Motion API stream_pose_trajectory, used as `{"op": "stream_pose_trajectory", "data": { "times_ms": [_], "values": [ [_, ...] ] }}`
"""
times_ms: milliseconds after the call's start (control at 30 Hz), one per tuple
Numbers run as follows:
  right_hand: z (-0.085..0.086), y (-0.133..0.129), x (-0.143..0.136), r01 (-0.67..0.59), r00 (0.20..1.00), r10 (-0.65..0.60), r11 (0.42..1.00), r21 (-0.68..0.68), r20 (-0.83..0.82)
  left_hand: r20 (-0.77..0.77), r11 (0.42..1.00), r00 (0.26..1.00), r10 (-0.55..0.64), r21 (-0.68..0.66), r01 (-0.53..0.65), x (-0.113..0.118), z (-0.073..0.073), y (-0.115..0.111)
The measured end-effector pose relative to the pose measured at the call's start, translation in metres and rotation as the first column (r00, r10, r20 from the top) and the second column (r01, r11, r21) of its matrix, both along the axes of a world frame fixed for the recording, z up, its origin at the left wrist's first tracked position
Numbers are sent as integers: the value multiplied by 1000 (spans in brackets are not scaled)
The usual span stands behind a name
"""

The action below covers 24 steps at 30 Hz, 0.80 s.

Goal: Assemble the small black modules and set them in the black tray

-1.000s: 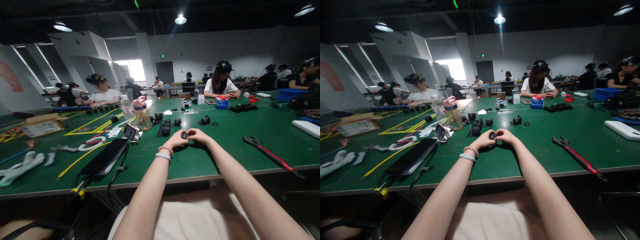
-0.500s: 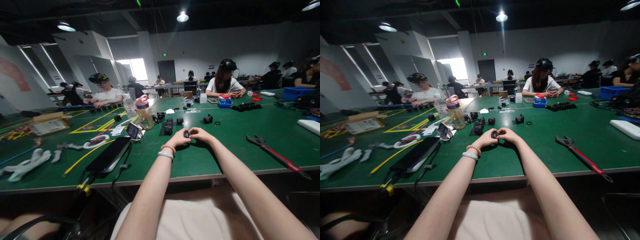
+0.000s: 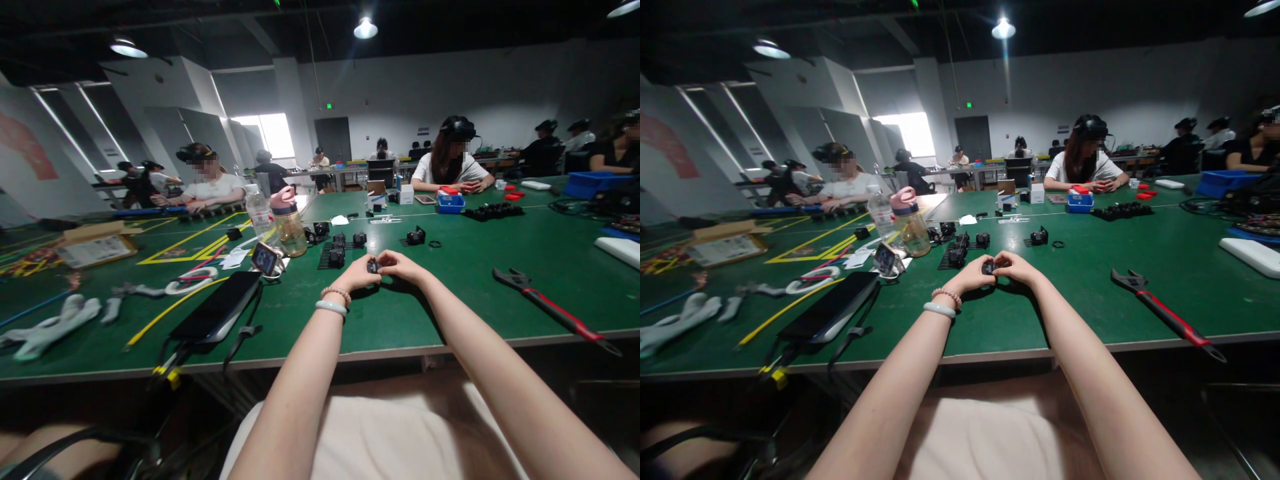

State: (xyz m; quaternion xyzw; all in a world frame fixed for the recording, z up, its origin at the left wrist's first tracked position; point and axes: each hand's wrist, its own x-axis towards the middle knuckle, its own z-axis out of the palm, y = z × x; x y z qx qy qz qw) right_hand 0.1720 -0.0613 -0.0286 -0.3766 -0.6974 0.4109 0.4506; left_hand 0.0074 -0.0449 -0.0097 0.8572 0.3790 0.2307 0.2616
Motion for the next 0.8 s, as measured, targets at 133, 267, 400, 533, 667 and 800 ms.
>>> {"op": "stream_pose_trajectory", "data": {
  "times_ms": [133, 267, 400, 533, 667, 800],
  "values": [
    [1, -1, 0, -4, 1000, 4, 1000, -9, -4, -7, 1000, 1000, -5, 10, 6, -1, -2, 2],
    [1, -1, 0, 3, 1000, -3, 1000, -5, 10, 1, 999, 1000, -28, 19, 28, -2, -2, 4],
    [1, 0, 1, 3, 1000, -3, 1000, -5, 16, 11, 999, 999, -39, 16, 39, -2, -1, 3],
    [0, 0, 1, 6, 1000, -5, 1000, -17, 22, 12, 999, 999, -41, 11, 41, -1, 1, 1],
    [-1, 0, 2, 9, 1000, -8, 1000, -17, 28, 6, 1000, 1000, -29, 7, 29, 0, 3, -1],
    [-2, 1, 2, 11, 999, -10, 1000, -17, 37, 6, 1000, 1000, -18, 8, 18, 0, 4, -3]
  ]
}}
